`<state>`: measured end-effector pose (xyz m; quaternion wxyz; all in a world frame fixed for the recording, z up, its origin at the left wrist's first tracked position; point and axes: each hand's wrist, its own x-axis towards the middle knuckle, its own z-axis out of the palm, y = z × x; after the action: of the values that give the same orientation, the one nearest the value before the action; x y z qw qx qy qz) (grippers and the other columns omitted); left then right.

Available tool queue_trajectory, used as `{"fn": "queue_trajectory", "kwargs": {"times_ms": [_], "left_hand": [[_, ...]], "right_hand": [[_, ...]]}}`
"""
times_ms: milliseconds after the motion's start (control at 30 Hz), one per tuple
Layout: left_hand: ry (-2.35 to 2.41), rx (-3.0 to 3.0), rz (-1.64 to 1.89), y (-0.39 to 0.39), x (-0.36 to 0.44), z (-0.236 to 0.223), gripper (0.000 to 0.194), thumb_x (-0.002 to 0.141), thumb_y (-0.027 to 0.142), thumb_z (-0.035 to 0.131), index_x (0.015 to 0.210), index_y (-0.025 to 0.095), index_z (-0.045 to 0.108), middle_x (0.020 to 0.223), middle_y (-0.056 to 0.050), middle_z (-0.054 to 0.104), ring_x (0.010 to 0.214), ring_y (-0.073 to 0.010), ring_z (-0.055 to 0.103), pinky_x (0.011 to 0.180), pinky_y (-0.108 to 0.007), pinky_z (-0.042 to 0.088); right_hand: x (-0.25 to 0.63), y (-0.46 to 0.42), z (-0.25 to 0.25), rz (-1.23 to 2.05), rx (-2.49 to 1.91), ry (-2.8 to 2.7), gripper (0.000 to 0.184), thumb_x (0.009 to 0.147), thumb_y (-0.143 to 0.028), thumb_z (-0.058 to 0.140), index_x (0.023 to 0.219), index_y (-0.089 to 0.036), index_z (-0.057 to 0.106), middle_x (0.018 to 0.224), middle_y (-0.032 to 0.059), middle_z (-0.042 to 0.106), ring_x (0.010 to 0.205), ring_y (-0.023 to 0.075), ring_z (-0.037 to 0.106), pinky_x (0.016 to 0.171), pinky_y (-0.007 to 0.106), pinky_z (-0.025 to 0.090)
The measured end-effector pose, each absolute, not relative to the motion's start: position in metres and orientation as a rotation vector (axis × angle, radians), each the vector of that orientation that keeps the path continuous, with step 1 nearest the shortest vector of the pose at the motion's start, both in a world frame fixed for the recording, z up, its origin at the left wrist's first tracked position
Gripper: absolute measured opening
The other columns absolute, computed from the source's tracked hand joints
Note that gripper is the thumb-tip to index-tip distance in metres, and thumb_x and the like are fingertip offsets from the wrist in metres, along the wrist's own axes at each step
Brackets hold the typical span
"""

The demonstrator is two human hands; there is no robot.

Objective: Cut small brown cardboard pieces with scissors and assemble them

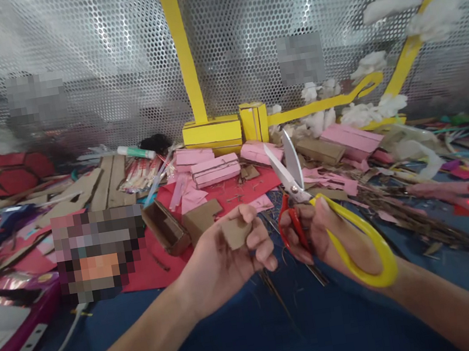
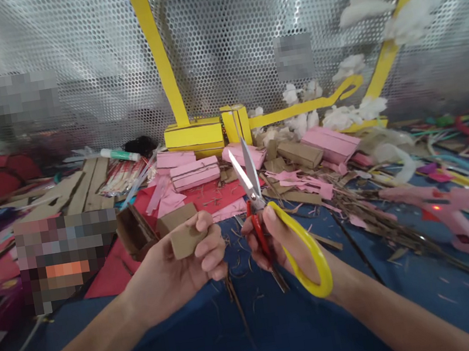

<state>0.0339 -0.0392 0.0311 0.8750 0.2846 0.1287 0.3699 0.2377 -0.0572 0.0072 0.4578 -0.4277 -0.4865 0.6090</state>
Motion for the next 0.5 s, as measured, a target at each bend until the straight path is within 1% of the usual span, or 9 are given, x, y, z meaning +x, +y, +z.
{"fn": "queue_trajectory", "kwargs": {"times_ms": [100,233,333,400,467,500], "left_hand": [[0.194,0.535,0.728,-0.04,0.031,0.034,0.009,0.086,0.01,0.053,0.083,0.018,0.057,0.065,0.003,0.038,0.056,-0.0108,0.046,0.064,-0.026,0.05],[0.128,0.548,0.706,-0.041,0.028,0.034,0.007,0.088,0.015,0.054,0.087,0.017,0.06,0.065,0.003,0.036,0.057,-0.0109,0.044,0.066,-0.028,0.051],[0.111,0.577,0.689,-0.041,0.028,0.033,0.006,0.087,0.018,0.057,0.09,0.017,0.063,0.064,0.004,0.036,0.057,-0.0114,0.045,0.067,-0.029,0.052],[0.134,0.596,0.68,-0.04,0.028,0.033,0.008,0.088,0.02,0.058,0.092,0.017,0.063,0.066,0.003,0.04,0.058,-0.0118,0.047,0.067,-0.029,0.051],[0.179,0.626,0.7,-0.039,0.029,0.032,0.007,0.089,0.02,0.058,0.093,0.017,0.062,0.072,0.0,0.049,0.06,-0.0118,0.051,0.067,-0.029,0.051],[0.208,0.647,0.728,-0.039,0.03,0.031,0.005,0.089,0.018,0.059,0.092,0.018,0.062,0.08,-0.001,0.054,0.063,-0.0117,0.053,0.068,-0.029,0.052]], "right_hand": [[0.24,-0.053,-0.004,1.527,-0.999,-1.147,0.067,0.08,-0.085,0.054,0.093,-0.021,0.066,0.07,0.0008,0.054,0.049,0.0136,0.048,0.045,0.029,0.038],[0.24,-0.051,-0.008,1.55,-1.007,-1.131,0.07,0.074,-0.089,0.057,0.09,-0.021,0.067,0.068,0.0006,0.053,0.047,0.0134,0.046,0.042,0.029,0.037],[0.239,-0.055,0.0,1.555,-1.029,-1.136,0.065,0.076,-0.086,0.06,0.089,-0.022,0.067,0.073,0.0018,0.055,0.055,0.0153,0.05,0.047,0.029,0.043],[0.239,-0.057,0.004,1.569,-1.026,-1.136,0.064,0.077,-0.084,0.062,0.09,-0.022,0.067,0.076,0.0023,0.058,0.059,0.0155,0.053,0.051,0.028,0.045],[0.239,-0.056,0.003,1.58,-1.004,-1.127,0.067,0.074,-0.086,0.063,0.09,-0.02,0.067,0.073,0.0011,0.058,0.055,0.0136,0.053,0.049,0.026,0.043],[0.239,-0.055,0.001,1.582,-0.992,-1.114,0.069,0.073,-0.086,0.063,0.09,-0.02,0.067,0.071,0.0003,0.057,0.052,0.0124,0.052,0.047,0.025,0.042]]}}
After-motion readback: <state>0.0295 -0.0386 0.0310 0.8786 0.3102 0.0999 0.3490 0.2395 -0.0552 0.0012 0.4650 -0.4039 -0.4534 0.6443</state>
